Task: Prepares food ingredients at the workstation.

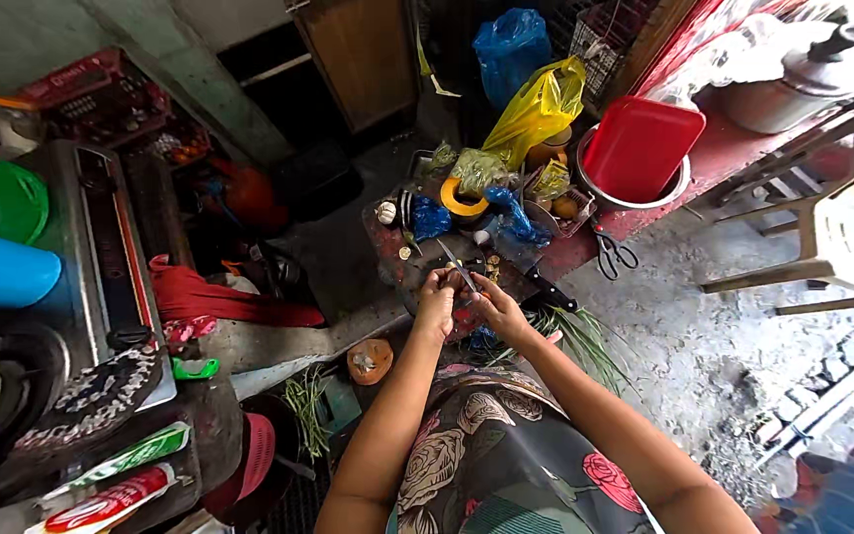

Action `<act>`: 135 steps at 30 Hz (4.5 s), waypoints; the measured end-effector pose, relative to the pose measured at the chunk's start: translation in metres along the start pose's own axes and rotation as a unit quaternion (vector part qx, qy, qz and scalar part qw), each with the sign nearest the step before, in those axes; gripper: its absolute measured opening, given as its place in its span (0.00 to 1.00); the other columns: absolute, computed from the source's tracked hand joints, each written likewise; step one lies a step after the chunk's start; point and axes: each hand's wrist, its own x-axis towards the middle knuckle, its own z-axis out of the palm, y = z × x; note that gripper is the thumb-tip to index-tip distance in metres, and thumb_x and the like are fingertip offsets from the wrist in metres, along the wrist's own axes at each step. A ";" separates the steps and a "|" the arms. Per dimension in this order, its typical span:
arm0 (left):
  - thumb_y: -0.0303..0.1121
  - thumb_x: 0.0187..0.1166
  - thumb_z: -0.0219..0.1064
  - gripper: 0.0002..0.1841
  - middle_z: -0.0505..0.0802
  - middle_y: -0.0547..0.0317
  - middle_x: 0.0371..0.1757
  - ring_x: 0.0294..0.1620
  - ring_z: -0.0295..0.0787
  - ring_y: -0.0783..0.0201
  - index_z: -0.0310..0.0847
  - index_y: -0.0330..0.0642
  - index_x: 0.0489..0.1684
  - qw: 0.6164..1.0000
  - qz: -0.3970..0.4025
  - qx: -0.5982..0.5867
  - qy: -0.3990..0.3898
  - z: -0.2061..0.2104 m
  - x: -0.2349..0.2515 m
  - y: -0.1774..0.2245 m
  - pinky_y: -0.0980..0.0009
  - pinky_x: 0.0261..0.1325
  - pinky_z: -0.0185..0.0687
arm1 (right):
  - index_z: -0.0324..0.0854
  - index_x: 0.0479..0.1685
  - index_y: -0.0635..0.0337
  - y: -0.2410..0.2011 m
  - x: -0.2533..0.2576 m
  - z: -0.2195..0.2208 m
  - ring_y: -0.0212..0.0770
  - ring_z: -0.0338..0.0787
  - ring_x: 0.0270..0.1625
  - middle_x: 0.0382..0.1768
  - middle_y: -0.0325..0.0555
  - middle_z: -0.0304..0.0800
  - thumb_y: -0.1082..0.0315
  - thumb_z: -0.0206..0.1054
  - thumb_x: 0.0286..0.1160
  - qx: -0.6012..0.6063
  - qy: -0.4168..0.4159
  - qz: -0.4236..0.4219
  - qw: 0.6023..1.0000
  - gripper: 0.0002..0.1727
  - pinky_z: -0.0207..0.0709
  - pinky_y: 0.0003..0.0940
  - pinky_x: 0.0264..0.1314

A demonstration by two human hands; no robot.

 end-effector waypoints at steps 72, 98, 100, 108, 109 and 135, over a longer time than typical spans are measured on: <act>0.25 0.92 0.49 0.09 0.88 0.61 0.33 0.31 0.87 0.72 0.75 0.42 0.46 0.949 -0.117 -0.163 -0.243 -0.018 0.020 -0.016 0.78 0.42 0.87 | 0.72 0.77 0.56 -0.020 -0.003 -0.031 0.27 0.76 0.20 0.24 0.35 0.79 0.62 0.51 0.93 0.252 -0.012 0.117 0.960 0.20 0.73 0.21 0.22; 0.23 0.90 0.53 0.08 0.88 0.56 0.41 0.32 0.87 0.70 0.77 0.37 0.57 0.975 -0.104 -0.131 -0.147 0.007 0.037 0.005 0.77 0.41 0.87 | 0.72 0.79 0.63 0.005 0.040 -0.059 0.26 0.72 0.19 0.26 0.39 0.81 0.58 0.52 0.95 0.104 0.030 0.126 0.986 0.24 0.69 0.22 0.22; 0.24 0.91 0.51 0.11 0.89 0.56 0.42 0.32 0.88 0.71 0.77 0.38 0.62 0.966 -0.110 -0.151 -0.179 0.006 0.039 0.005 0.79 0.39 0.87 | 0.66 0.87 0.54 0.008 0.041 -0.062 0.28 0.72 0.19 0.27 0.41 0.82 0.58 0.53 0.94 0.099 0.029 0.127 0.987 0.26 0.68 0.24 0.22; 0.22 0.90 0.49 0.13 0.91 0.57 0.43 0.33 0.89 0.72 0.79 0.39 0.61 0.955 -0.115 -0.181 -0.207 0.007 0.043 0.004 0.80 0.41 0.88 | 0.57 0.93 0.49 0.009 0.037 -0.067 0.28 0.71 0.18 0.29 0.42 0.84 0.60 0.53 0.94 0.111 0.033 0.135 0.984 0.30 0.67 0.23 0.21; 0.22 0.90 0.50 0.13 0.91 0.57 0.43 0.34 0.89 0.71 0.79 0.40 0.61 0.957 -0.109 -0.179 -0.199 0.009 0.043 0.004 0.78 0.43 0.88 | 0.58 0.92 0.52 0.008 0.036 -0.067 0.28 0.72 0.18 0.30 0.43 0.85 0.60 0.54 0.94 0.115 0.036 0.138 0.983 0.30 0.68 0.23 0.22; 0.25 0.91 0.48 0.11 0.90 0.59 0.31 0.28 0.90 0.70 0.77 0.44 0.44 0.961 -0.129 -0.216 -0.116 0.032 0.034 0.006 0.76 0.35 0.89 | 0.73 0.84 0.56 0.010 0.027 -0.051 0.50 0.91 0.42 0.47 0.58 0.93 0.59 0.58 0.87 -0.111 0.055 -0.130 0.984 0.27 0.82 0.55 0.52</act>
